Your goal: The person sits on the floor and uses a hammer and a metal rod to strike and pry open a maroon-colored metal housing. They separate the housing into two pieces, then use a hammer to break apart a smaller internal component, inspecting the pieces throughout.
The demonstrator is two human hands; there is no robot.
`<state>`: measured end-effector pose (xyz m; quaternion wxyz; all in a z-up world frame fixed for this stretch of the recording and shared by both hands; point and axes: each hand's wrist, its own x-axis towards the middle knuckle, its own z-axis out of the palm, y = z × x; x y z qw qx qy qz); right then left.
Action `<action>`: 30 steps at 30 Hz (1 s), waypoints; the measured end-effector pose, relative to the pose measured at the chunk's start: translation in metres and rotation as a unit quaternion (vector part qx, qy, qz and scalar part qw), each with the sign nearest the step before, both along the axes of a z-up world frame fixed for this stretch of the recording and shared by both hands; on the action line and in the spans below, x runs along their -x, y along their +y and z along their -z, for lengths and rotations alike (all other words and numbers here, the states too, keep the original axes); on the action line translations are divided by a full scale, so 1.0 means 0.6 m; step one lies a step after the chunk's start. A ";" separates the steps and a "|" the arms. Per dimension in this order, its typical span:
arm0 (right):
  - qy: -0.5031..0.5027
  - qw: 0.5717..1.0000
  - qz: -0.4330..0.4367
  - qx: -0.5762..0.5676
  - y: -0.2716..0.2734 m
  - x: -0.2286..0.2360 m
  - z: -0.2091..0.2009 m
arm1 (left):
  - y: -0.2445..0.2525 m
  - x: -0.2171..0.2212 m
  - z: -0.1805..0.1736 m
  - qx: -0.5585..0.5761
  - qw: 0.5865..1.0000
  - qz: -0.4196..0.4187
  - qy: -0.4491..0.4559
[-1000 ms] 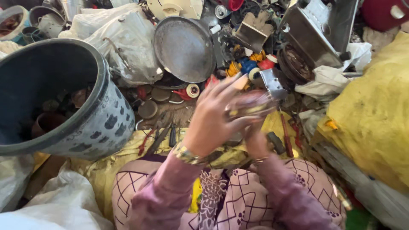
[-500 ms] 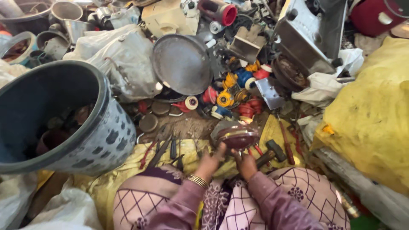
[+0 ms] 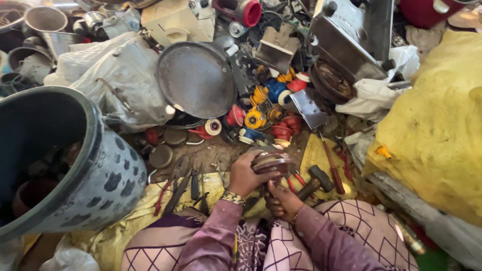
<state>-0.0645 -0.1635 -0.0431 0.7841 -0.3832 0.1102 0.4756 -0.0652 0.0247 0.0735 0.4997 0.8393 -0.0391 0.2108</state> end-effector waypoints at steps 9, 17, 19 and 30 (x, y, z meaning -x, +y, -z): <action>-0.297 0.932 0.137 0.159 -0.043 0.033 -0.145 | -0.046 0.029 -0.130 0.060 0.989 0.000 -0.136; -0.585 0.708 0.300 0.258 -0.110 -0.056 -0.424 | -0.034 0.034 -0.415 -0.011 0.941 0.065 -0.333; -0.557 0.667 0.259 0.421 -0.111 -0.084 -0.418 | -0.003 0.057 -0.410 0.017 0.953 0.012 -0.301; -0.751 0.348 -0.113 0.549 -0.063 -0.070 0.113 | 0.157 0.110 -0.064 0.179 0.960 -0.214 0.026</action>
